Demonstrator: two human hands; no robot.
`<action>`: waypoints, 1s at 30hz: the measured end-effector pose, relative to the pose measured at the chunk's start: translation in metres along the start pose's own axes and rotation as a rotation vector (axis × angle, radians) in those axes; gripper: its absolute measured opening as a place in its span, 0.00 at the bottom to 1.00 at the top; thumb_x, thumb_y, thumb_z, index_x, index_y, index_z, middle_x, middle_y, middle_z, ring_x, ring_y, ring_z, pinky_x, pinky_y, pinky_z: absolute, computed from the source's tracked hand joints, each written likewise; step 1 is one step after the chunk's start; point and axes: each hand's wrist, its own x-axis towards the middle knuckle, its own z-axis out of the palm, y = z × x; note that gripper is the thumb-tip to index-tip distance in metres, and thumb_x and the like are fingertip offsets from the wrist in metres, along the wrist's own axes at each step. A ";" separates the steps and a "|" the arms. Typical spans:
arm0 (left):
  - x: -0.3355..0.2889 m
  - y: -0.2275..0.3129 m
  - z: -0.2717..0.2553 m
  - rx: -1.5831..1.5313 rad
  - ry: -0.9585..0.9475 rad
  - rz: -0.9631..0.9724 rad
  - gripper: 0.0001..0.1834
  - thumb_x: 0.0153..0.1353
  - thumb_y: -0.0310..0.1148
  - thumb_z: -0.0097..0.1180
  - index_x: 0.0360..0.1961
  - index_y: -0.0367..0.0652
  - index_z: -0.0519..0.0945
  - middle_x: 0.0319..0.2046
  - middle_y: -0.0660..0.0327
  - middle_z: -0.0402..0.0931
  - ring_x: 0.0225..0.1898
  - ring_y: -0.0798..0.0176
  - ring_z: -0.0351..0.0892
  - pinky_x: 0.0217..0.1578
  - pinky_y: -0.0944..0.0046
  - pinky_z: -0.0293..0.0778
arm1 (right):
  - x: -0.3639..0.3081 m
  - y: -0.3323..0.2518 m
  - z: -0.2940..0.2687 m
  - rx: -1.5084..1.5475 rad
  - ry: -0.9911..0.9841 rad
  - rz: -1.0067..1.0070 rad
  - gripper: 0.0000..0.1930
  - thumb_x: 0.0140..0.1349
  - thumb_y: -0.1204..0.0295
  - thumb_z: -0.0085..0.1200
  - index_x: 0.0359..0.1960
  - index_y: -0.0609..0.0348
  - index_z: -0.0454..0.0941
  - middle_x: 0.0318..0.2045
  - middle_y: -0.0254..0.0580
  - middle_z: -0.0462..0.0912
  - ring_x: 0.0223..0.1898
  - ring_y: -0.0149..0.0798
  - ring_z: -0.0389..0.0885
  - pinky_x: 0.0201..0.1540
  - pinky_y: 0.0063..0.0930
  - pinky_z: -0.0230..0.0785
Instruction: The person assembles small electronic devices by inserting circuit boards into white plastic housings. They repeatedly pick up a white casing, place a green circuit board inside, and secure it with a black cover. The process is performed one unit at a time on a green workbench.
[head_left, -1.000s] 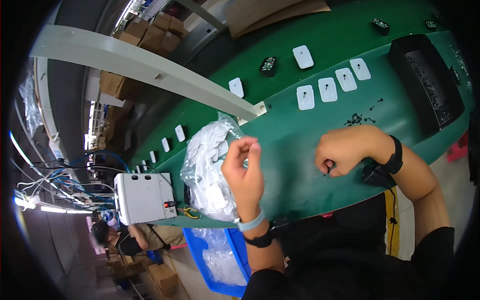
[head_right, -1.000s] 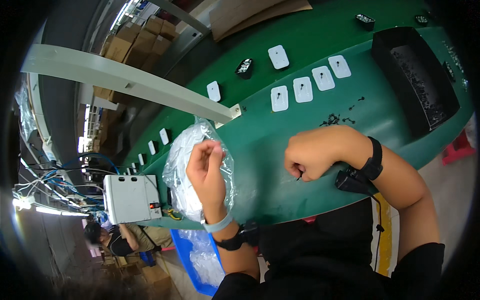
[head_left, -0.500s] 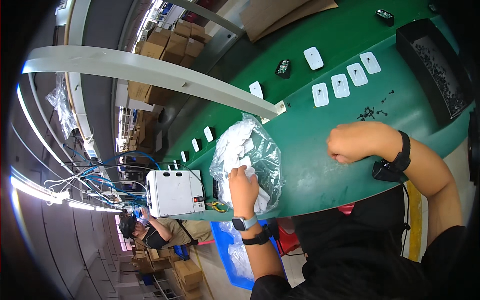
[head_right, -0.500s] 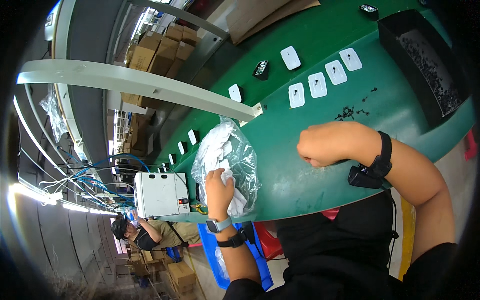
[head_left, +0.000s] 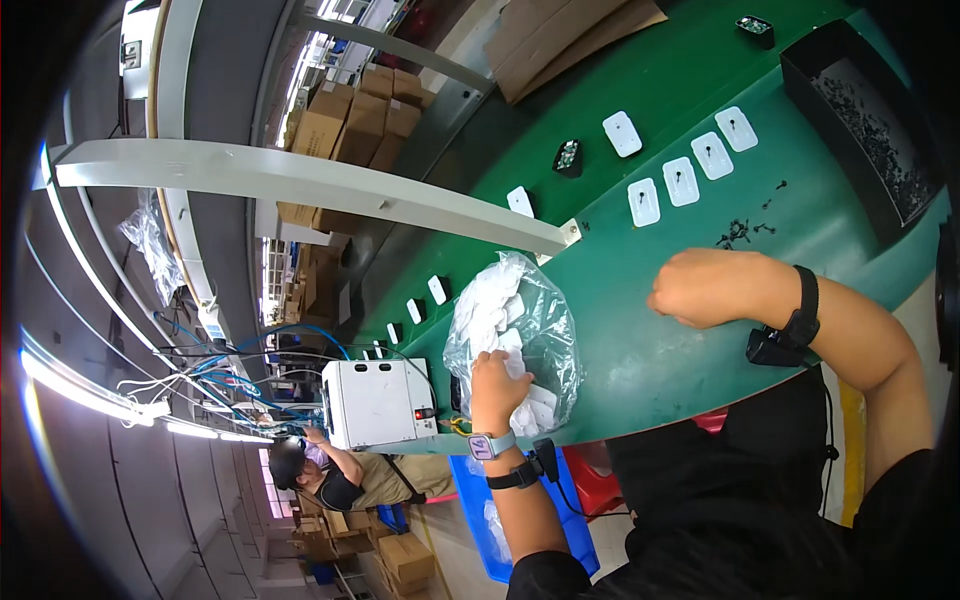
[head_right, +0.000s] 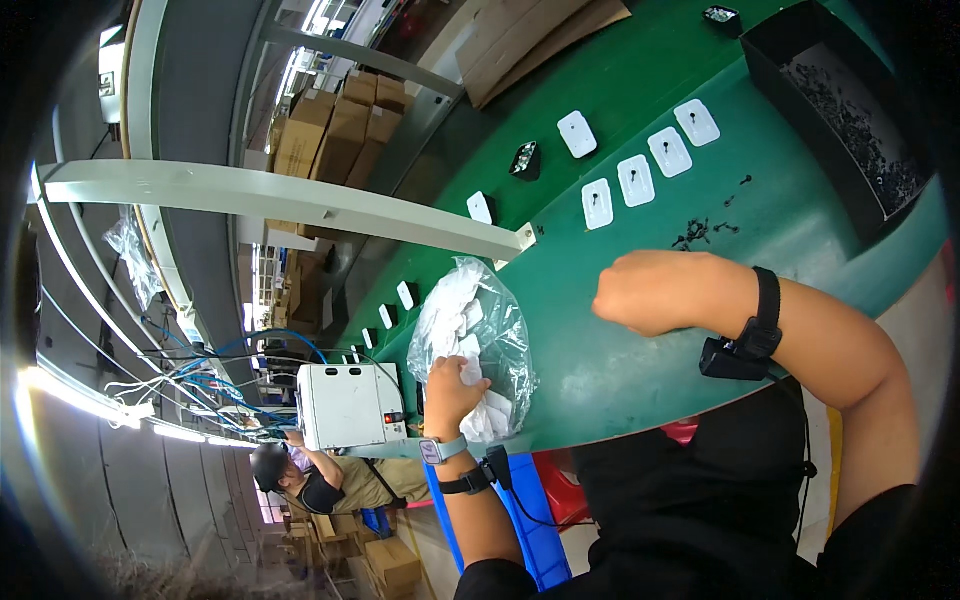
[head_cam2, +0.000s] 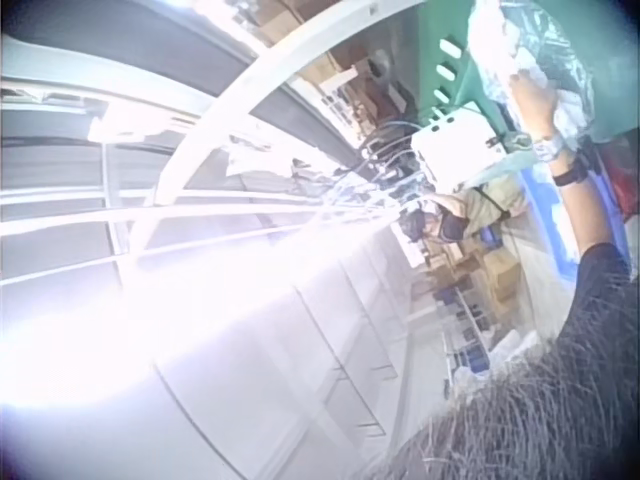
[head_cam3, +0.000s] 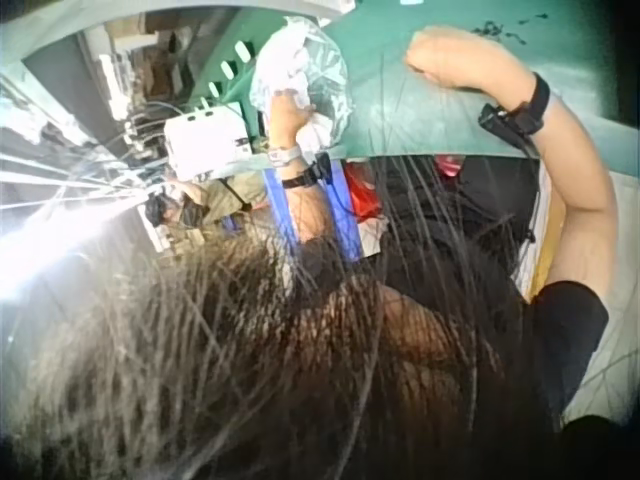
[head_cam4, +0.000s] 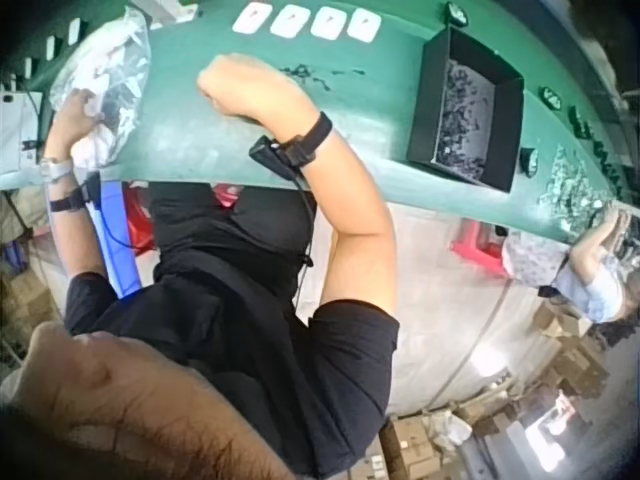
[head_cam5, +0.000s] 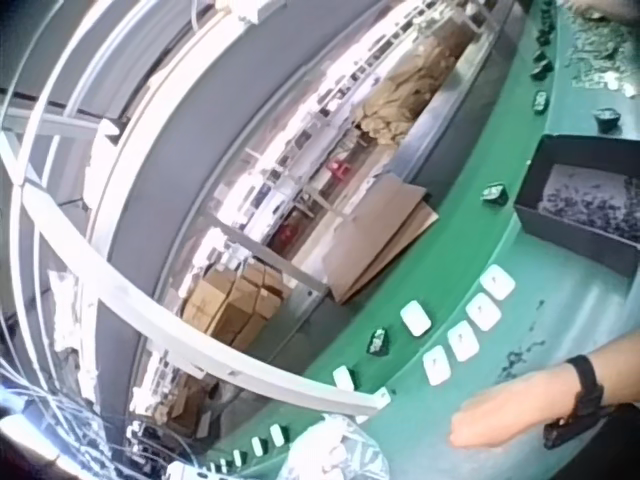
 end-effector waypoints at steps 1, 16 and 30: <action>0.001 -0.005 0.006 0.015 0.026 0.011 0.23 0.44 0.37 0.73 0.40 0.34 0.83 0.39 0.45 0.80 0.45 0.43 0.80 0.47 0.50 0.77 | -0.001 0.000 -0.001 -0.007 -0.006 0.009 0.05 0.52 0.76 0.57 0.31 0.64 0.81 0.29 0.53 0.84 0.34 0.56 0.84 0.38 0.47 0.77; 0.015 0.112 -0.026 -1.432 0.323 0.117 0.08 0.67 0.18 0.53 0.47 0.36 0.77 0.44 0.57 0.79 0.44 0.66 0.80 0.47 0.65 0.78 | 0.011 0.005 -0.022 0.806 0.596 -0.079 0.07 0.58 0.78 0.62 0.38 0.64 0.81 0.28 0.37 0.85 0.32 0.29 0.83 0.39 0.25 0.76; 0.081 0.197 0.015 -2.066 0.013 0.258 0.14 0.66 0.20 0.55 0.52 0.35 0.72 0.51 0.50 0.76 0.54 0.56 0.79 0.54 0.57 0.78 | 0.017 0.029 -0.012 0.715 0.912 0.078 0.09 0.58 0.79 0.62 0.40 0.65 0.79 0.33 0.40 0.84 0.32 0.32 0.83 0.38 0.26 0.76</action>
